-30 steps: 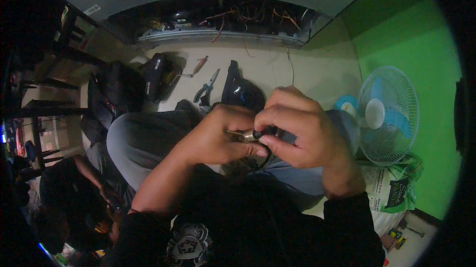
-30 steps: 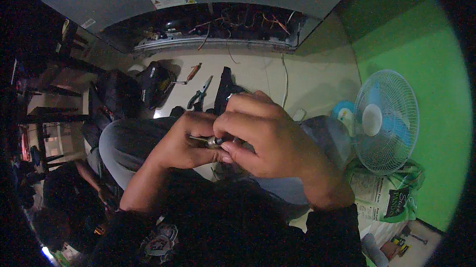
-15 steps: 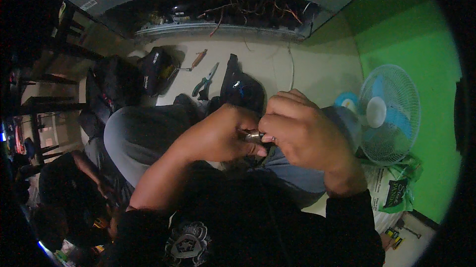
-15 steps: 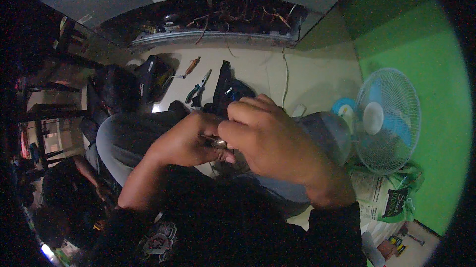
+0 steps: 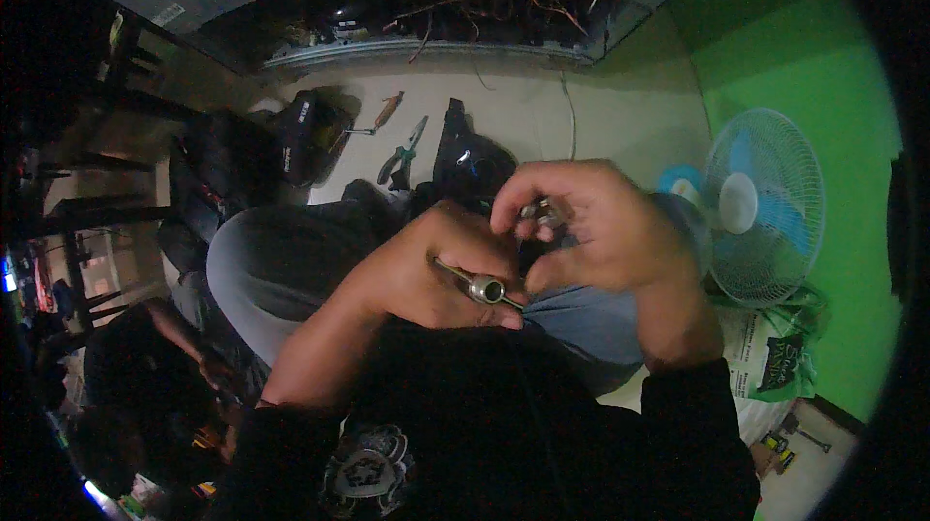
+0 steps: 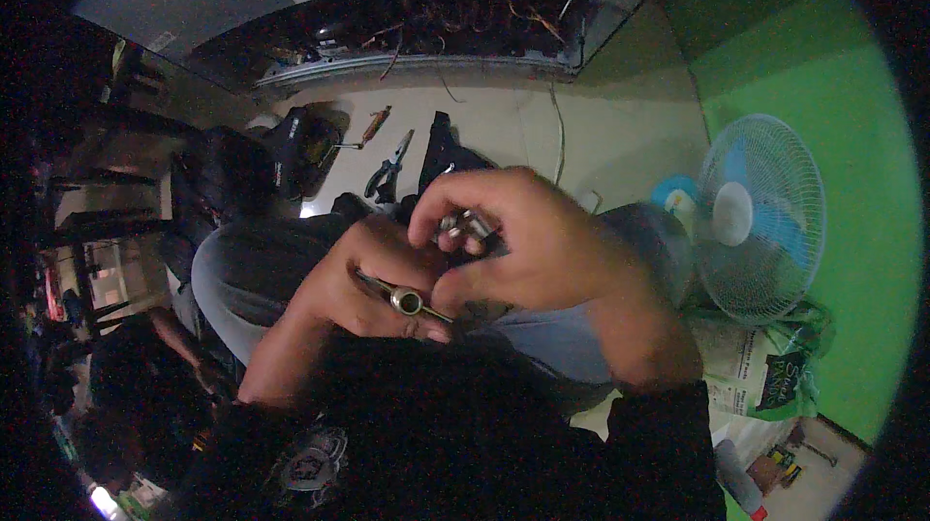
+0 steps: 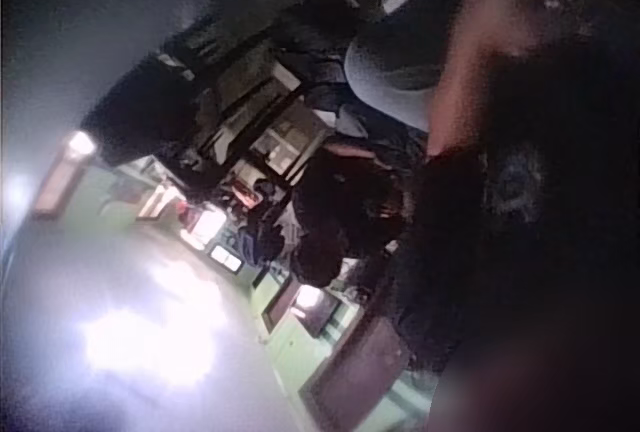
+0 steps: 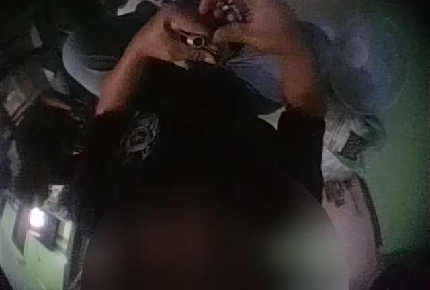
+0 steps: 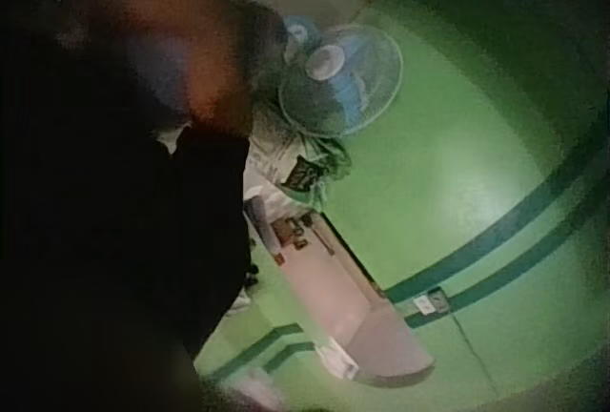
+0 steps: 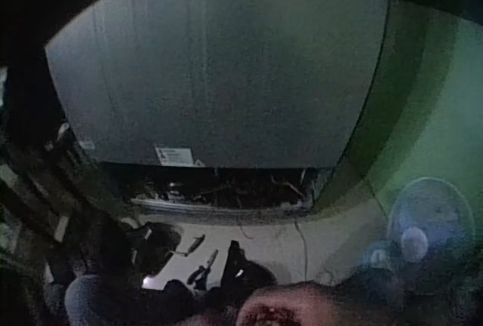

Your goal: The person sits on the floor and uses a wrench to tighten a brass fitting on a copper pipe connected to an appliance. They then use pliers to adjust a wire and continue tightening the fitting.

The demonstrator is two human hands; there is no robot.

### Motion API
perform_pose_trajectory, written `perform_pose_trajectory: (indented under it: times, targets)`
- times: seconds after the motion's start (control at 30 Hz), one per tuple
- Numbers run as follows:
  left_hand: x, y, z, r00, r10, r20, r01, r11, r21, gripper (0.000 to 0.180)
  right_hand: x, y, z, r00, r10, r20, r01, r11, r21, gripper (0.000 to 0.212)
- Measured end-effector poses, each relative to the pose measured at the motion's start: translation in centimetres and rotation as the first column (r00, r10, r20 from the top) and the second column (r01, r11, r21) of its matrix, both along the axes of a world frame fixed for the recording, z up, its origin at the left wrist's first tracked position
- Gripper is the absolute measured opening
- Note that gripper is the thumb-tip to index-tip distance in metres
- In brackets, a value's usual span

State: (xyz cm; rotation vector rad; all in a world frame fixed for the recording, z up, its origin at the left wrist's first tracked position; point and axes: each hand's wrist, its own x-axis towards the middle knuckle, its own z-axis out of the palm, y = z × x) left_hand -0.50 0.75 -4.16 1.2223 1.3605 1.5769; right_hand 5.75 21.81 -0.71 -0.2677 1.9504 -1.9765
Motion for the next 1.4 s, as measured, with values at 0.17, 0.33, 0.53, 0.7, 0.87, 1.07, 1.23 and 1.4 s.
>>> perform_pose_trajectory:
  times: [0.17, 0.33, 0.53, 0.7, 0.87, 1.07, 1.23, 1.4]
  targets:
    - [-0.3, 0.2, 0.1, 1.000, 0.006, 0.028, -0.009, 0.991, 0.137, 0.017, -0.3, 1.6, 0.6, 0.999, -0.042, 0.024, 0.043, 0.996, -0.074, 0.030]
    - [-0.2, -0.1, -0.4, 0.999, 0.033, 0.002, -0.033, 0.984, 0.174, 0.017, -0.3, 0.8, -0.8, 0.996, -0.060, -0.070, 0.051, 0.991, -0.127, 0.025]
    - [0.1, 0.4, -0.8, 0.921, 0.386, 0.049, -0.388, 0.902, 0.191, 0.024, -0.4, -0.5, -2.0, 0.937, -0.268, -0.221, 0.221, 0.951, -0.216, 0.028]
    - [1.0, 0.6, -0.4, 0.805, 0.538, 0.250, -0.559, 0.829, 0.016, 0.025, -0.1, -1.6, -2.1, 0.880, -0.369, -0.298, 0.321, 0.926, -0.199, 0.024]
    - [1.0, 0.2, -0.4, 0.727, 0.457, 0.512, -0.489, 0.869, -0.080, 0.022, -0.2, -2.0, -2.2, 0.855, -0.321, -0.407, 0.327, 0.943, -0.057, 0.028]
    - [1.0, 0.6, -0.4, 0.729, 0.361, 0.581, -0.446, 0.895, 0.003, 0.020, 0.1, -1.9, -2.2, 0.926, -0.334, -0.176, 0.261, 0.902, -0.344, 0.034]
    - [1.0, 1.3, -0.7, 0.715, 0.614, 0.333, -0.616, 0.779, -0.115, 0.018, -0.6, -0.6, -2.0, 0.937, -0.292, 0.191, 0.347, 0.728, -0.592, 0.027]
    - [0.8, 1.4, -0.8, 0.690, 0.678, 0.253, -0.666, 0.732, -0.146, 0.019, -0.4, -0.9, -2.1, 0.889, -0.448, 0.096, 0.457, 0.850, -0.260, 0.020]
